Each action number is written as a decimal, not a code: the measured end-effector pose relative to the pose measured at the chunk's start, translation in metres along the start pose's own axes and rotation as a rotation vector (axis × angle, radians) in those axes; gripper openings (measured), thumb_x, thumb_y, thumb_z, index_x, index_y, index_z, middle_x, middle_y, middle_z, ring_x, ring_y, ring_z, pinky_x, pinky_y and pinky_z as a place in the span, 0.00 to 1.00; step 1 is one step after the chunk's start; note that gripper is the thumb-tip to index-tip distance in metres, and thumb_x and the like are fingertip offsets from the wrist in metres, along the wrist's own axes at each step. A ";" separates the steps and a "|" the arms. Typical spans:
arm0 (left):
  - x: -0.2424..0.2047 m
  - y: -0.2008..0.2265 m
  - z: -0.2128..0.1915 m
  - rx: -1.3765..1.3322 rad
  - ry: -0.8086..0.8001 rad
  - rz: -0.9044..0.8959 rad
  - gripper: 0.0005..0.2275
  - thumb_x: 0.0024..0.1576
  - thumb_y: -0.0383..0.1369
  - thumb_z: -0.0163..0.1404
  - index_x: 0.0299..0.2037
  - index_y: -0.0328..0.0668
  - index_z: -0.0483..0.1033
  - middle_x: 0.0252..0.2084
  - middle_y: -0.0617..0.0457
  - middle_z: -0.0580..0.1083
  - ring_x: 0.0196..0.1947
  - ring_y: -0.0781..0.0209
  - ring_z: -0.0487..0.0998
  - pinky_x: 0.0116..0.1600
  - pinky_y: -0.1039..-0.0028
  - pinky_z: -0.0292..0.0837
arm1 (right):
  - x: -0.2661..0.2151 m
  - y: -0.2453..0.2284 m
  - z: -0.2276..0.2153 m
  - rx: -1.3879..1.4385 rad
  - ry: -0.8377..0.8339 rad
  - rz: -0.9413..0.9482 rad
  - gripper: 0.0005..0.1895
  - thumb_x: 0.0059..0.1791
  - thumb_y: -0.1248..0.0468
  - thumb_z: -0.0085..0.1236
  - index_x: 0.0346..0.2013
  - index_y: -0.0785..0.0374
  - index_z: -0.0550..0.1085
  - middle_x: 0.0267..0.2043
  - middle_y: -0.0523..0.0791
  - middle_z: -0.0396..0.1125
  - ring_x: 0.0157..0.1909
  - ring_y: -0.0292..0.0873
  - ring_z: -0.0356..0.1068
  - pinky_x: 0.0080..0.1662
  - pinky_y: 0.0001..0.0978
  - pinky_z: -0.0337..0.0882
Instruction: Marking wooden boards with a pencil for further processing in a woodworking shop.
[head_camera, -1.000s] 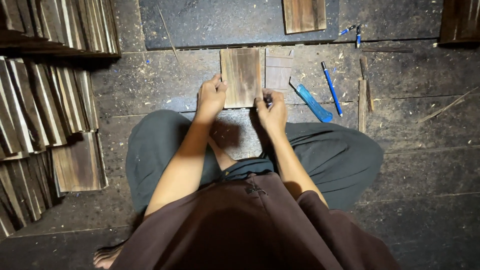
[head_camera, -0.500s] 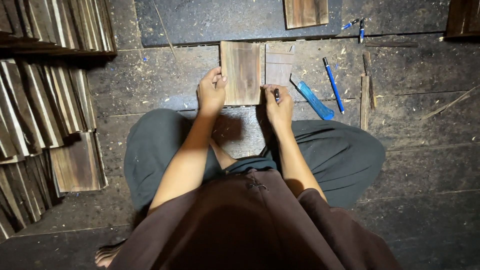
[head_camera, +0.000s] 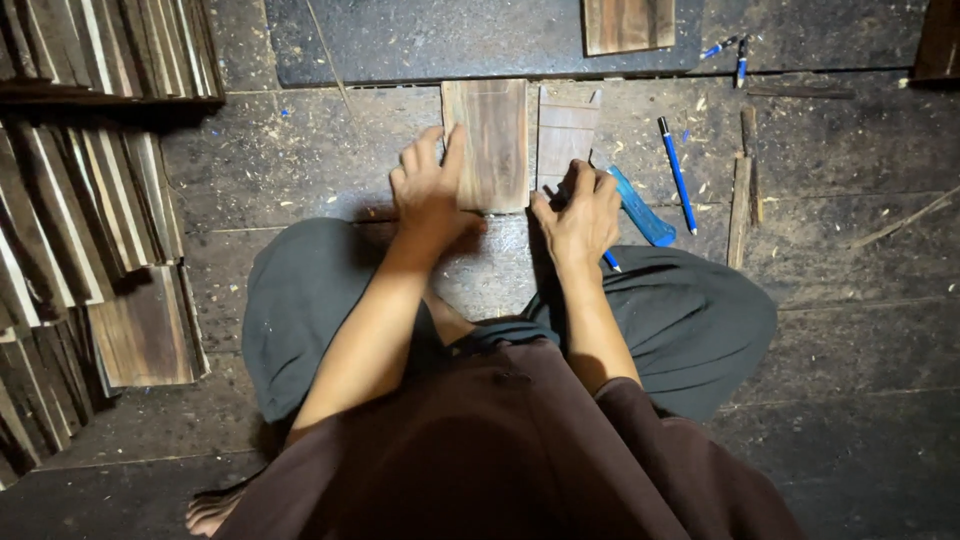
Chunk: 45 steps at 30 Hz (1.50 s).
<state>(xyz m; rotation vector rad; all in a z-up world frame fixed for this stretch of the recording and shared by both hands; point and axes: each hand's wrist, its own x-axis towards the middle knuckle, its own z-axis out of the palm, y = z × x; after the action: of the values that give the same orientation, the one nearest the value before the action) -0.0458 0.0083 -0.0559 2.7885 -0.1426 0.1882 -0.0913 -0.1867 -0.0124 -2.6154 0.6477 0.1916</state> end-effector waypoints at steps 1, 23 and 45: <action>0.001 0.003 -0.006 -0.007 0.007 0.033 0.39 0.45 0.59 0.61 0.67 0.55 0.68 0.57 0.52 0.65 0.55 0.48 0.69 0.45 0.55 0.73 | 0.003 -0.001 0.002 -0.013 -0.001 0.005 0.39 0.40 0.45 0.72 0.62 0.49 0.67 0.55 0.45 0.59 0.59 0.57 0.64 0.58 0.55 0.69; 0.010 -0.016 -0.024 -0.271 -0.366 -0.074 0.31 0.51 0.29 0.61 0.67 0.50 0.67 0.61 0.52 0.63 0.61 0.46 0.65 0.56 0.51 0.70 | -0.037 -0.064 0.037 0.282 0.253 -0.308 0.38 0.35 0.57 0.74 0.57 0.55 0.69 0.49 0.48 0.64 0.51 0.59 0.69 0.52 0.52 0.71; 0.034 -0.008 -0.024 -0.391 -0.430 -0.153 0.33 0.56 0.32 0.60 0.72 0.50 0.61 0.63 0.47 0.60 0.64 0.43 0.64 0.63 0.49 0.67 | -0.032 -0.028 0.060 0.280 0.260 -0.264 0.19 0.49 0.59 0.66 0.55 0.49 0.75 0.40 0.41 0.65 0.42 0.53 0.74 0.40 0.49 0.75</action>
<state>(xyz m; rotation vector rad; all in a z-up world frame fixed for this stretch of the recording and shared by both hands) -0.0139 0.0214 -0.0308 2.3941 -0.0592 -0.4332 -0.1079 -0.1250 -0.0482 -2.4382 0.3717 -0.3027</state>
